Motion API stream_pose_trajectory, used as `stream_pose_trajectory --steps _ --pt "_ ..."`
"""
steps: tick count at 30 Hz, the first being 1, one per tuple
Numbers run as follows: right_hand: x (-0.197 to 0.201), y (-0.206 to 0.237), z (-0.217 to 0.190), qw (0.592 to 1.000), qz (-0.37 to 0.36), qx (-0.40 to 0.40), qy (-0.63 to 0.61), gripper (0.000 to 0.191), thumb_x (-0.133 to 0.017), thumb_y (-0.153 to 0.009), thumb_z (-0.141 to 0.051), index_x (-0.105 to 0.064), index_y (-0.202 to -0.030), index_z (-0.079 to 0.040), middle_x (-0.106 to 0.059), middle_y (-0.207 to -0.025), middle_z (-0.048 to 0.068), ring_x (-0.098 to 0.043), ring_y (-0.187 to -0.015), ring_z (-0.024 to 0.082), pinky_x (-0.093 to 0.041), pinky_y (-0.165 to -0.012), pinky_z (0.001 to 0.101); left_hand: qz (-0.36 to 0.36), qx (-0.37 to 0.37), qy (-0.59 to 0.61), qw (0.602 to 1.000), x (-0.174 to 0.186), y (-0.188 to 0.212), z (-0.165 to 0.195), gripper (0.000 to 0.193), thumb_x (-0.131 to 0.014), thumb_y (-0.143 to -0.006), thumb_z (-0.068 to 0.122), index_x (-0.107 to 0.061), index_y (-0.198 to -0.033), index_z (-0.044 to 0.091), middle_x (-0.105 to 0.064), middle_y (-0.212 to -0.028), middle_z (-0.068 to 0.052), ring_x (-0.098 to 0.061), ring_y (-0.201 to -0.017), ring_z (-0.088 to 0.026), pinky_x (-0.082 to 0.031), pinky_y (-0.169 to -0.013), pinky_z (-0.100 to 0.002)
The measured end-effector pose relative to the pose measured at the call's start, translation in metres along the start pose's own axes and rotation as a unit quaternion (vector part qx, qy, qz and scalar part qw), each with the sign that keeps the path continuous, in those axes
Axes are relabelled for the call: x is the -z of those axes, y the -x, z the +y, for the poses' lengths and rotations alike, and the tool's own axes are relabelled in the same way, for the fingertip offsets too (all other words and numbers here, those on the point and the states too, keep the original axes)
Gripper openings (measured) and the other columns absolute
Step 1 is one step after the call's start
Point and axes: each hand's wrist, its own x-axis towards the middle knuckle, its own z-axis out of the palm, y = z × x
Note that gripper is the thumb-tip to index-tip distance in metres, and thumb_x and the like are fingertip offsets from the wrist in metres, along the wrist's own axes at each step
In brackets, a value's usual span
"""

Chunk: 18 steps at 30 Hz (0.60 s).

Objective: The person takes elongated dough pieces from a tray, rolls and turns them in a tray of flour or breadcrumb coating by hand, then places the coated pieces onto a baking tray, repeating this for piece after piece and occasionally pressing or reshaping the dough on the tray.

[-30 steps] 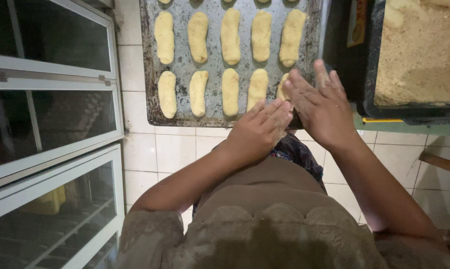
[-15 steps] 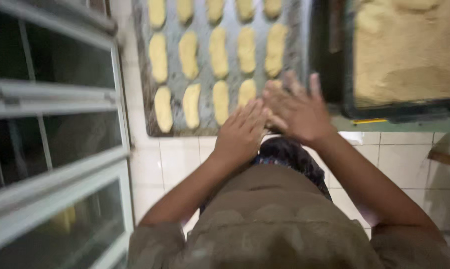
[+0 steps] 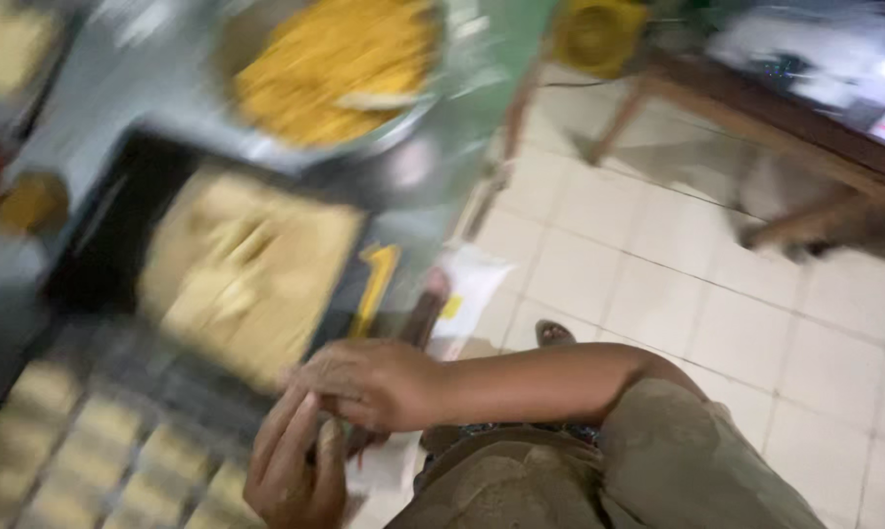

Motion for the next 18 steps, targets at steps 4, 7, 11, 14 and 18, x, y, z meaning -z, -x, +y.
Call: stream_pose_trajectory --steps 4,7,11,14,18 --pt "0.174 0.073 -0.034 0.973 0.142 -0.032 0.179 0.056 -0.073 -0.091 -0.005 -0.056 -0.144 -0.007 -0.067 -0.135 0.013 -0.067 -0.126 0.031 -0.056 -0.11 0.0397 0.002 -0.195 0.111 0.975 -0.136 -0.093 0.101 0.023 -0.073 -0.092 0.005 -0.069 -0.113 -0.004 -0.07 -0.115 -0.02 -0.073 -0.108 -0.036 -0.061 -0.098 -0.042" --pt "0.31 0.132 -0.068 0.915 0.222 -0.062 0.33 0.048 -0.077 -0.089 -0.005 -0.061 -0.134 -0.011 -0.07 -0.131 0.011 -0.07 -0.121 0.031 -0.058 -0.107 0.0397 -0.088 -0.298 0.214 0.926 -0.241 -0.161 0.188 0.025 -0.078 -0.093 0.005 -0.069 -0.113 -0.005 -0.071 -0.118 -0.02 -0.072 -0.113 -0.037 -0.06 -0.101 -0.044" --pt "0.461 0.205 -0.108 0.839 0.236 -0.163 0.463 0.062 -0.076 -0.087 -0.009 -0.057 -0.146 -0.006 -0.069 -0.132 0.015 -0.069 -0.116 0.035 -0.056 -0.098 0.0428 -0.127 -0.401 0.281 0.862 -0.364 -0.228 0.304 0.029 -0.078 -0.095 0.009 -0.069 -0.119 -0.004 -0.068 -0.125 -0.018 -0.069 -0.12 -0.035 -0.057 -0.105 -0.044" --pt "0.55 0.238 -0.125 0.797 0.229 -0.217 0.515 0.061 -0.075 -0.091 -0.012 -0.054 -0.149 -0.007 -0.069 -0.125 0.018 -0.068 -0.111 0.037 -0.056 -0.093 0.0434 -0.192 -0.444 0.281 0.829 -0.43 -0.284 0.372 0.032 -0.076 -0.097 0.017 -0.07 -0.122 -0.001 -0.068 -0.127 -0.019 -0.068 -0.119 -0.034 -0.056 -0.103 -0.043" --pt "0.65 0.257 -0.123 0.743 0.233 -0.309 0.547 0.067 -0.07 -0.092 -0.013 -0.046 -0.154 -0.005 -0.068 -0.122 0.02 -0.066 -0.106 0.039 -0.055 -0.089 0.0468 -0.275 -0.443 0.271 0.809 -0.514 -0.344 0.441 0.033 -0.069 -0.102 0.028 -0.072 -0.121 0.001 -0.07 -0.126 -0.017 -0.067 -0.117 -0.035 -0.055 -0.1 -0.044"
